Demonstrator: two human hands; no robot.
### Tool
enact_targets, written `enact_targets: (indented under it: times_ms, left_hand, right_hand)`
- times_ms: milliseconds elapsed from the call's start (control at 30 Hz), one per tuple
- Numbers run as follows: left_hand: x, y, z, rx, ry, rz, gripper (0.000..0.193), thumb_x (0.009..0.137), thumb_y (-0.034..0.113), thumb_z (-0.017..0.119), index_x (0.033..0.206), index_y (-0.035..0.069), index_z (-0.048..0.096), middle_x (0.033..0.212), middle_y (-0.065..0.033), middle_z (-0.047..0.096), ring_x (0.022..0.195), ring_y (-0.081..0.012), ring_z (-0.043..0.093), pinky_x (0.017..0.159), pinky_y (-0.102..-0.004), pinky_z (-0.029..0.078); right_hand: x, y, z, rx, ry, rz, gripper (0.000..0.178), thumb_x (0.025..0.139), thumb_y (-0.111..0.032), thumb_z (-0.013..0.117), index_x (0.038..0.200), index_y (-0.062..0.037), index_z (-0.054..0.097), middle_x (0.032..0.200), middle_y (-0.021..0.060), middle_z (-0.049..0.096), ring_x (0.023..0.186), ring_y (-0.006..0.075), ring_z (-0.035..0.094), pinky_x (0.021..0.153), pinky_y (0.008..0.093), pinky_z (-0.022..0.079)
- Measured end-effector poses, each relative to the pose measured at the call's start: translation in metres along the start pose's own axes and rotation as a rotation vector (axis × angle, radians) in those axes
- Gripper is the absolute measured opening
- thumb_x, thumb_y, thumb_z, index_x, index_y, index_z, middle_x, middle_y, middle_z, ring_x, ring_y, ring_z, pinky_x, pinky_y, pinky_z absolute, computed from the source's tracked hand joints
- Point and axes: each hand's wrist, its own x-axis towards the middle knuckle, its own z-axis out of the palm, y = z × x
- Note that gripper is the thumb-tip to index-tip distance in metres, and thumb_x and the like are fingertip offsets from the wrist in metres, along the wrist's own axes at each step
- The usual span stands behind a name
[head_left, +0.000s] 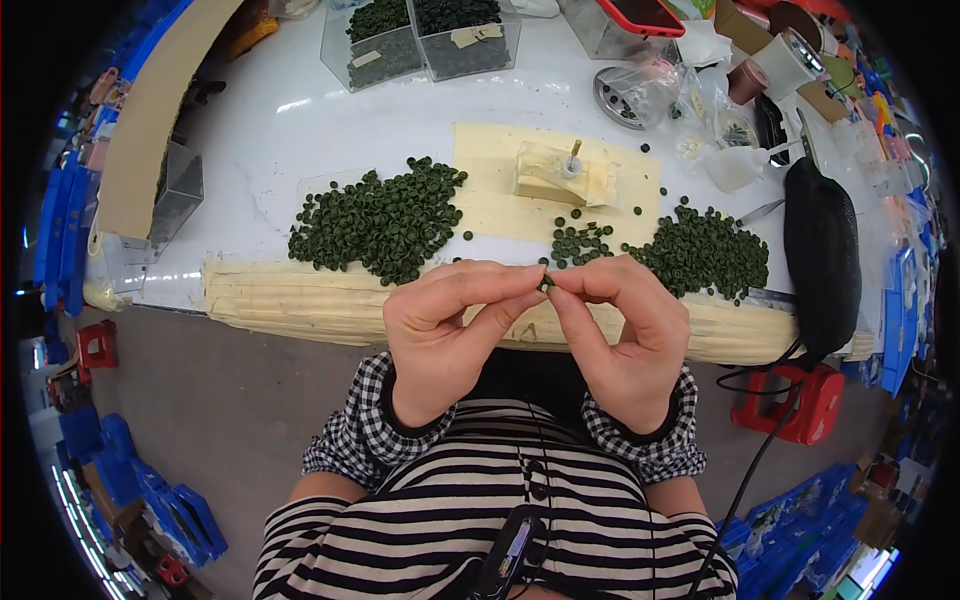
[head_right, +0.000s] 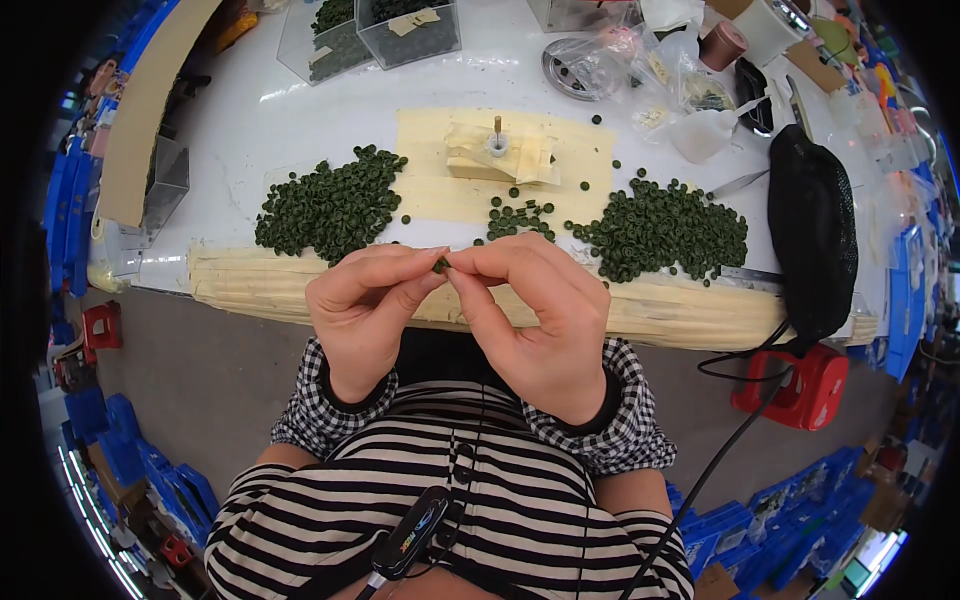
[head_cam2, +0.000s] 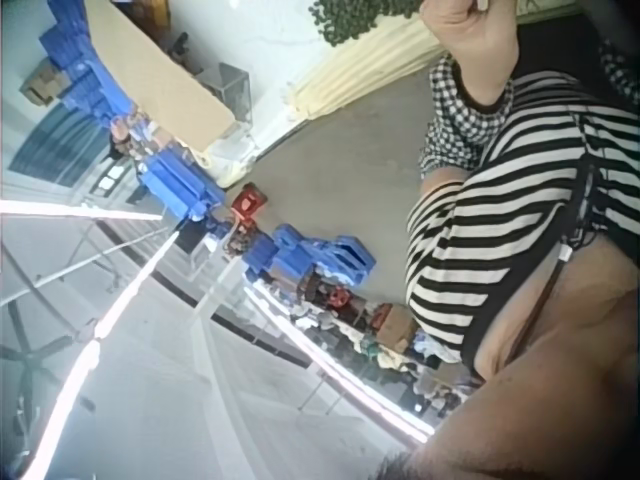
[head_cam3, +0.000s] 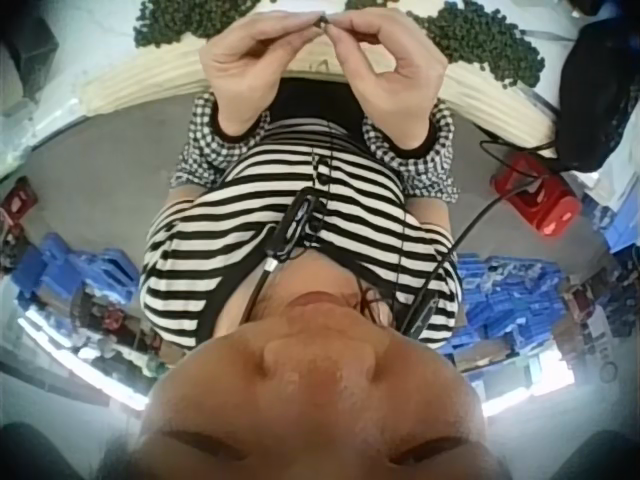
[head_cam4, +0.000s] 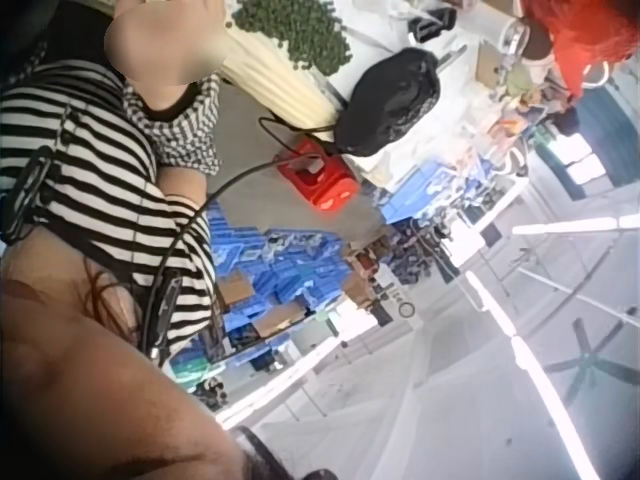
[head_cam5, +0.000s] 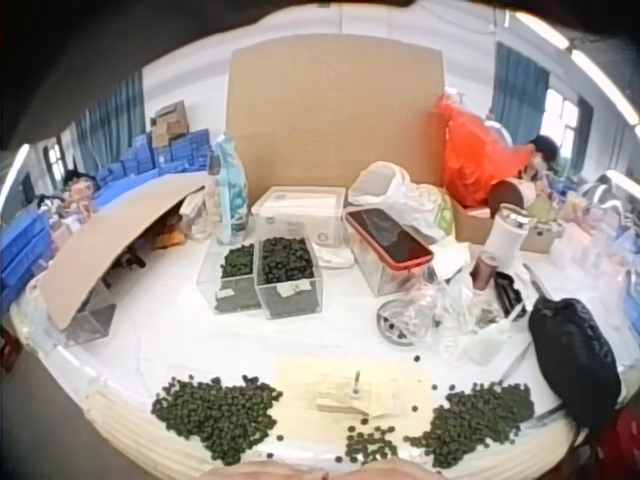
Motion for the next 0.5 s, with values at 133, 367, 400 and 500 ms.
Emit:
enact_targets:
  times_ms: [133, 367, 400, 500]
  left_hand:
    - [-0.0006, 0.0021, 0.0034, -0.065, 0.036, -0.060, 0.024, 0.079, -0.011, 0.070, 0.100, -0.002, 0.072, 0.091, -0.0124, 0.072, 0.082, -0.0151, 0.068, 0.073, -0.0247, 0.053]
    - [-0.0014, 0.0025, 0.0031, -0.092, 0.042, -0.142, 0.019, 0.082, -0.009, 0.069, 0.100, -0.003, 0.072, 0.094, -0.0118, 0.071, 0.084, -0.0140, 0.067, 0.073, -0.0235, 0.053]
    - [-0.0008, 0.0039, 0.0048, -0.151, 0.057, -0.209, 0.019, 0.083, -0.009, 0.069, 0.100, -0.003, 0.071, 0.094, -0.0118, 0.071, 0.085, -0.0140, 0.067, 0.074, -0.0232, 0.053]
    - [-0.0001, 0.0033, 0.0043, -0.152, 0.040, -0.227, 0.019, 0.085, -0.009, 0.066, 0.103, -0.004, 0.070, 0.095, -0.0124, 0.070, 0.086, -0.0152, 0.067, 0.076, -0.0248, 0.054]
  right_hand:
    - [-0.0016, -0.0010, -0.0006, 0.033, 0.001, 0.047, 0.013, 0.076, 0.008, 0.070, 0.088, 0.0027, 0.069, 0.080, 0.0106, 0.067, 0.069, 0.0183, 0.064, 0.061, 0.0262, 0.050]
    - [-0.0034, 0.0034, -0.0014, -0.075, -0.002, -0.080, 0.017, 0.077, 0.008, 0.070, 0.093, 0.0020, 0.070, 0.082, 0.0115, 0.067, 0.071, 0.0207, 0.065, 0.062, 0.0271, 0.051]
    - [-0.0042, 0.0037, -0.0011, -0.087, 0.005, -0.103, 0.018, 0.077, 0.008, 0.070, 0.094, 0.0017, 0.070, 0.082, 0.0116, 0.067, 0.071, 0.0210, 0.065, 0.063, 0.0273, 0.051]
    - [-0.0058, 0.0056, -0.0015, -0.078, -0.016, -0.099, 0.021, 0.078, 0.007, 0.070, 0.098, 0.0010, 0.071, 0.083, 0.0115, 0.067, 0.072, 0.0201, 0.065, 0.063, 0.0271, 0.051]
